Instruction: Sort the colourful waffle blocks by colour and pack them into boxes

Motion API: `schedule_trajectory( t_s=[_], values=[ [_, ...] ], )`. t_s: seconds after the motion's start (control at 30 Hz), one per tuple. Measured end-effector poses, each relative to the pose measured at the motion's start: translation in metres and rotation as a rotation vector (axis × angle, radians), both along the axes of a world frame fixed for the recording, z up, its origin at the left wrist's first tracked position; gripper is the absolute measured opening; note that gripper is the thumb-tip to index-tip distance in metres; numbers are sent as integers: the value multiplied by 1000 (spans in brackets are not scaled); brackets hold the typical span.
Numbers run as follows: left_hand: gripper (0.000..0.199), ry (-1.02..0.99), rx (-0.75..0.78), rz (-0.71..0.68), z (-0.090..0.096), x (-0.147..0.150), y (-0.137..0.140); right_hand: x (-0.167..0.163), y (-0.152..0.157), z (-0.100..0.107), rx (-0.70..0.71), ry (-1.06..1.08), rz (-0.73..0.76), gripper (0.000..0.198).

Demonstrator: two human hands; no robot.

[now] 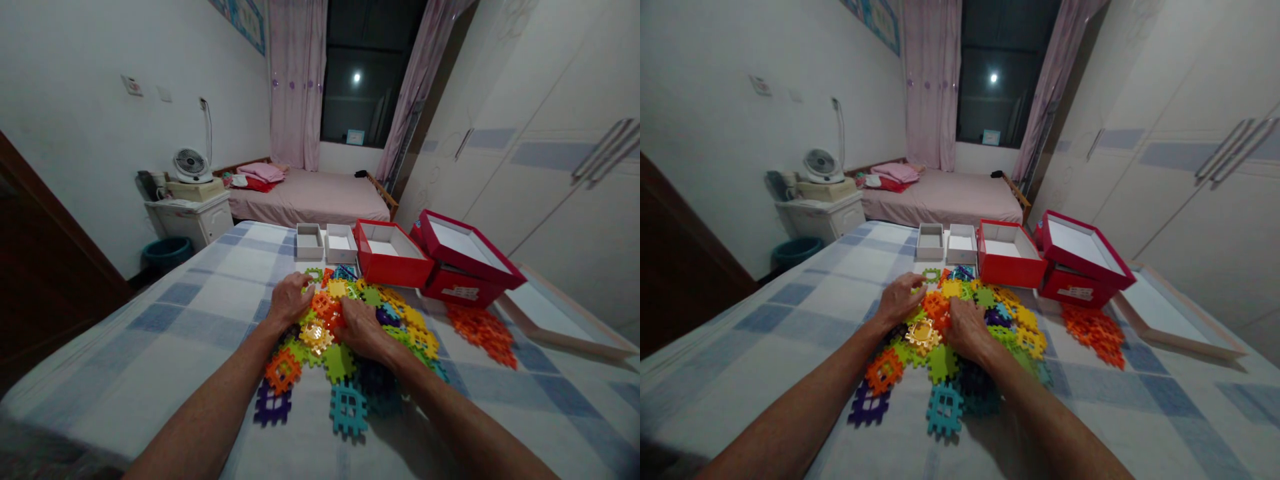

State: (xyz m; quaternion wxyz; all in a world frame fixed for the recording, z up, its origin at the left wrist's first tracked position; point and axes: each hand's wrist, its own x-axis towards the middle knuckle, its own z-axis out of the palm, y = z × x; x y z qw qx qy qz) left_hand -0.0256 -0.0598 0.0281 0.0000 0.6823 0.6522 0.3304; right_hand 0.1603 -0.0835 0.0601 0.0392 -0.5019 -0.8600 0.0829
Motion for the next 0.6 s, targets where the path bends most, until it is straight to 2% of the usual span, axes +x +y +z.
schedule_trajectory(
  t_s=[0.13,0.27,0.33,0.5,0.6],
  values=[
    [30,106,-88,-137,2,8,-6,2,0,-4,1,16,32,29],
    [42,180,-158,-170,6,8,-8,1,-3,-3,-13,-12,44,39],
    [43,106,-185,-168,6,7,-8,-2,-4,0,-24,-32,20,39],
    [42,-237,-198,-195,-1,8,-4,-7,-3,3,-47,-33,-14,47],
    [41,-337,-196,-195,-3,7,1,-2,-3,1,-34,57,2,35]
  ],
)
